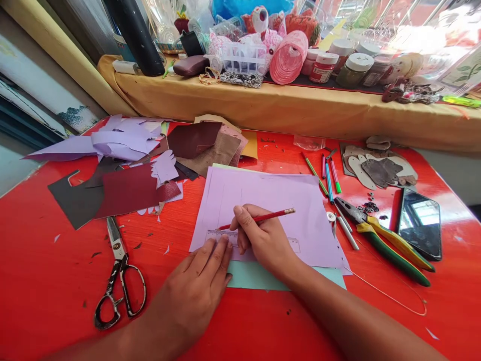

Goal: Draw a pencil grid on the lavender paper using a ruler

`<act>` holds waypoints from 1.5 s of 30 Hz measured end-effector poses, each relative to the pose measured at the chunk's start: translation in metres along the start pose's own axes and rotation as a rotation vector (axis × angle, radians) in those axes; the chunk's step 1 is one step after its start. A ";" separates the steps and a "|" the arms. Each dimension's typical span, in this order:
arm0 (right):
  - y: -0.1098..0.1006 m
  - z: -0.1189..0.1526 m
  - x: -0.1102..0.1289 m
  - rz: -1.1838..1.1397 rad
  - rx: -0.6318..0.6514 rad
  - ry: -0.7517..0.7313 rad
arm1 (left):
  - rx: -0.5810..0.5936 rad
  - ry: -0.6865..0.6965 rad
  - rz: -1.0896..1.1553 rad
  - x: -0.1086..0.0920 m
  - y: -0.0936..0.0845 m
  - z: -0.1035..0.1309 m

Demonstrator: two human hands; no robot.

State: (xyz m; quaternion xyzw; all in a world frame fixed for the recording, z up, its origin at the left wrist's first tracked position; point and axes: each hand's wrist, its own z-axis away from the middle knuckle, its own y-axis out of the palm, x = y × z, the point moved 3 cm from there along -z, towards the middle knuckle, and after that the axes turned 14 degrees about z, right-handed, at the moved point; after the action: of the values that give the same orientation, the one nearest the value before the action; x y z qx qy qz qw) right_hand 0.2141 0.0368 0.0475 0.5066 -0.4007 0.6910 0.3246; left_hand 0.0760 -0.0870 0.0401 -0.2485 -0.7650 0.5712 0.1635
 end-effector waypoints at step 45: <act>0.011 0.003 0.002 0.155 0.111 -0.109 | -0.002 0.017 -0.013 0.001 -0.002 -0.001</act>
State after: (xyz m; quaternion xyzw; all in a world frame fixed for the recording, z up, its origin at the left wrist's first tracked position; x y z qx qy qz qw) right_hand 0.2058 0.0289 0.0478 0.5283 -0.4166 0.7066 0.2193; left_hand 0.0752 -0.0864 0.0425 -0.2484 -0.7657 0.5674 0.1733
